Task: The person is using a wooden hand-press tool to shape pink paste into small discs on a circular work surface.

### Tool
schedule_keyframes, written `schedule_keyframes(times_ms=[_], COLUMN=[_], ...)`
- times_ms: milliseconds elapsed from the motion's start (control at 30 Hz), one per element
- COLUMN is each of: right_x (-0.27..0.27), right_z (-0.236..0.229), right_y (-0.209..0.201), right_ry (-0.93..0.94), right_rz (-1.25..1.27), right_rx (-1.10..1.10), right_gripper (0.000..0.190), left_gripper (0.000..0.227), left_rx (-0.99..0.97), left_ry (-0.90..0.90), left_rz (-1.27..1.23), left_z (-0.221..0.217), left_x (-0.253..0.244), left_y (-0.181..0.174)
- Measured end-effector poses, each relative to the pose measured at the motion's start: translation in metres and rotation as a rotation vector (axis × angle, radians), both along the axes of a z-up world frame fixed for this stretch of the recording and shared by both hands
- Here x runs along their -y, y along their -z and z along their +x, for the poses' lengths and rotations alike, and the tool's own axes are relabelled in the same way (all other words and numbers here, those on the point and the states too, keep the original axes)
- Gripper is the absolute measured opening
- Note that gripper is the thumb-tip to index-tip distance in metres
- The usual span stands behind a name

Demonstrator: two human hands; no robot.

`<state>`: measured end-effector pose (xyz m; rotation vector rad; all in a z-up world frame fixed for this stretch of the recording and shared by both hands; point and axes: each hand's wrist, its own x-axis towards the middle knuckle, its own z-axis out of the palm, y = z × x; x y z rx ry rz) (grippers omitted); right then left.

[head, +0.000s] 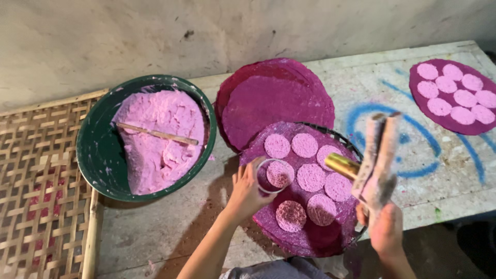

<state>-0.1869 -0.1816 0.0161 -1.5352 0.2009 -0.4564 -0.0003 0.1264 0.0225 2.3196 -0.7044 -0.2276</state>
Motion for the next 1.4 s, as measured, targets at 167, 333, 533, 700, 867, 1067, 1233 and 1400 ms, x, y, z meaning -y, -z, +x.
schedule_keyframes(times_ms=[167, 333, 533, 700, 867, 1067, 1233, 1400], right_x=[0.012, 0.002, -0.081, -0.151, -0.209, -0.269, -0.269, -0.252], right_z=[-0.031, -0.032, -0.002, 0.032, 0.103, 0.125, 0.141, 0.172], right_y=[0.022, 0.026, -0.045, -0.159, -0.234, -0.206, -0.142, -0.112], right_ry=[0.17, 0.056, -0.274, -0.572, -1.034, -1.418, -1.341, -1.22], right_rz=[-0.053, -0.07, -0.336, -1.204, -1.384, -0.979, -1.069, -1.33], right_rx=[-0.064, -0.114, -0.308, 0.315, 0.744, 0.133, -0.207, -0.252], right_gripper=[0.086, 0.086, 0.055, 0.057, 0.037, 0.028, 0.026, 0.025], left_gripper=[0.108, 0.114, 0.096, 0.079, 0.063, 0.046, 0.036, 0.032], left_rx=[0.026, -0.086, 0.325, 0.008, -0.013, 0.259, 0.366, -0.053], left_ry=[0.056, 0.097, 0.285, 0.774, 0.81, 0.619, 0.465, 0.274], left_rz=[0.072, 0.152, -0.159, -0.094, -0.058, 0.216, 0.484, 0.129], left_z=[-0.024, -0.03, -0.022, -0.036, -0.054, -0.059, -0.06, -0.038], left_x=[-0.034, -0.036, -0.057, -0.105, -0.179, -0.257, -0.312, -0.395], left_y=[-0.012, -0.03, -0.079, -0.104, -0.098, -0.05, 0.003, -0.001])
